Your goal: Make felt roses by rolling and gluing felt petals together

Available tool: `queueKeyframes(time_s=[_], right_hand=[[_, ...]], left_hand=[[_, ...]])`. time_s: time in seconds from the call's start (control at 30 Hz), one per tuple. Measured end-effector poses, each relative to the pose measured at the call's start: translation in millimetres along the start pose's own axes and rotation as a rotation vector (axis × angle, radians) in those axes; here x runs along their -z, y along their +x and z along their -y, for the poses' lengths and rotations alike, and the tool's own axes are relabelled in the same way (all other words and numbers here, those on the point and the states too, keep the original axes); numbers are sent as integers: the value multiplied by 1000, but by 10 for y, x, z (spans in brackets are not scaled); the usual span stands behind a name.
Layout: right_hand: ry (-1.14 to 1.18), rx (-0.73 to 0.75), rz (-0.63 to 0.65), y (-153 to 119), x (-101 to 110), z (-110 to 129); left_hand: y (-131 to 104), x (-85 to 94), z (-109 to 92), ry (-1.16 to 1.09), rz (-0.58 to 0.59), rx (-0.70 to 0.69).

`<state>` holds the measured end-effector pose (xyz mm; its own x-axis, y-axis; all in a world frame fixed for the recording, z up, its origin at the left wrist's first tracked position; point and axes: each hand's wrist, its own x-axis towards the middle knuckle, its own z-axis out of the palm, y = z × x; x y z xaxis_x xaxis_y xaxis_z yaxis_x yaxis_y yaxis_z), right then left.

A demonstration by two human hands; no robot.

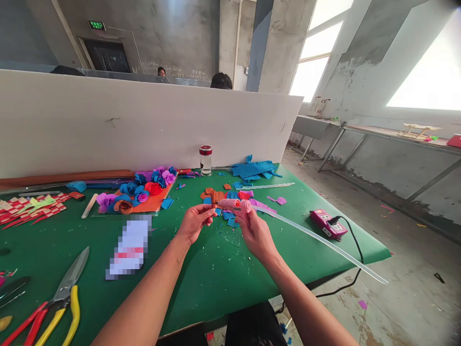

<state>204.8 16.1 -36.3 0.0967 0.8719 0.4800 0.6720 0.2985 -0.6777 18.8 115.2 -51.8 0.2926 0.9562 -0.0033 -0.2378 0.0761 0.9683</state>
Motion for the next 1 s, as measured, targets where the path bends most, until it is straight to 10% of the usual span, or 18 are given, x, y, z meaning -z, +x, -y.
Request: queueKeyframes(time_s=[1.0], right_hand=[[4, -25, 12, -58, 29, -27]], left_hand=[[-18, -40, -45, -15, -14, 16]])
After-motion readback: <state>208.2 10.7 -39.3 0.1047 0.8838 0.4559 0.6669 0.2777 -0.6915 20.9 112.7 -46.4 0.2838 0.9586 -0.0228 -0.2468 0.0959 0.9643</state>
